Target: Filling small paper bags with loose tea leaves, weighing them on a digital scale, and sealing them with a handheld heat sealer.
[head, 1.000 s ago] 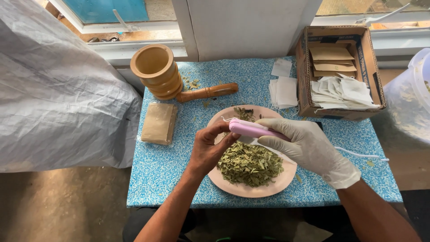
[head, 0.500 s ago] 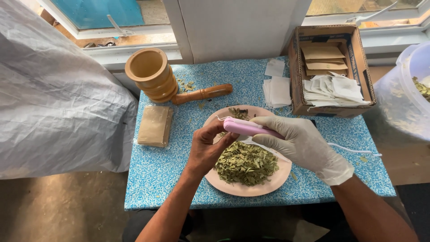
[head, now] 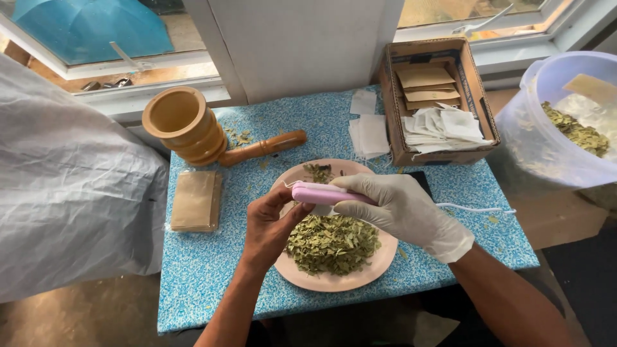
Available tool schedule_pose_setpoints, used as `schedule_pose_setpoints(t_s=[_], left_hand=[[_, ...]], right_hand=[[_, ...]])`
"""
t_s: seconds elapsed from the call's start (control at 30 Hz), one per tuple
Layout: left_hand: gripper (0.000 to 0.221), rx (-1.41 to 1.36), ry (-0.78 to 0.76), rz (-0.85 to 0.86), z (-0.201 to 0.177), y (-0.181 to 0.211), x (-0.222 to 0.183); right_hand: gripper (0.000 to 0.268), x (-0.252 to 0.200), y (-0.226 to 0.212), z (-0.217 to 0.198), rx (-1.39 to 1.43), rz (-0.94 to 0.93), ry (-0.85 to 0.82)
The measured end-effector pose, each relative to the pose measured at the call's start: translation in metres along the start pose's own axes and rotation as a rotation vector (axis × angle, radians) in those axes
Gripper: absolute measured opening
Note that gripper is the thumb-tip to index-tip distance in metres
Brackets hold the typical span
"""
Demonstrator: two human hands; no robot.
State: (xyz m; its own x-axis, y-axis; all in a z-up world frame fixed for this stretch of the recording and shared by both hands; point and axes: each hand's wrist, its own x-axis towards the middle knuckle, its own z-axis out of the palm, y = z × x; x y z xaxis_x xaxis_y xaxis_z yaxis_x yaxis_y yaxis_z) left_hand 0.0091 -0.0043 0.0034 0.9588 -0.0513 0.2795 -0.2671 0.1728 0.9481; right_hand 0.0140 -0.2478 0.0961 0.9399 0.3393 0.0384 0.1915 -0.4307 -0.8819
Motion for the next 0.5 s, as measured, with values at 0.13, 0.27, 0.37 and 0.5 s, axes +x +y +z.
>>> schedule_pose_setpoints(t_s=[0.13, 0.27, 0.37, 0.5], left_hand=[[0.018, 0.001, 0.012, 0.008, 0.0006, 0.0003, -0.0013], [0.022, -0.007, -0.015, 0.032, -0.0008, 0.0008, 0.0015], [0.02, 0.0, -0.029, 0.038, -0.0028, -0.0032, 0.0004], [0.018, 0.02, -0.03, 0.044, -0.0028, -0.0058, 0.0002]], right_hand=[[0.047, -0.0013, -0.0027, -0.0012, 0.021, 0.05, -0.033], [0.046, -0.0012, -0.0045, -0.0016, -0.036, -0.001, 0.021], [0.045, -0.0025, -0.0024, 0.001, -0.026, 0.006, 0.021], [0.047, -0.0025, 0.0009, 0.0006, -0.043, 0.003, 0.04]])
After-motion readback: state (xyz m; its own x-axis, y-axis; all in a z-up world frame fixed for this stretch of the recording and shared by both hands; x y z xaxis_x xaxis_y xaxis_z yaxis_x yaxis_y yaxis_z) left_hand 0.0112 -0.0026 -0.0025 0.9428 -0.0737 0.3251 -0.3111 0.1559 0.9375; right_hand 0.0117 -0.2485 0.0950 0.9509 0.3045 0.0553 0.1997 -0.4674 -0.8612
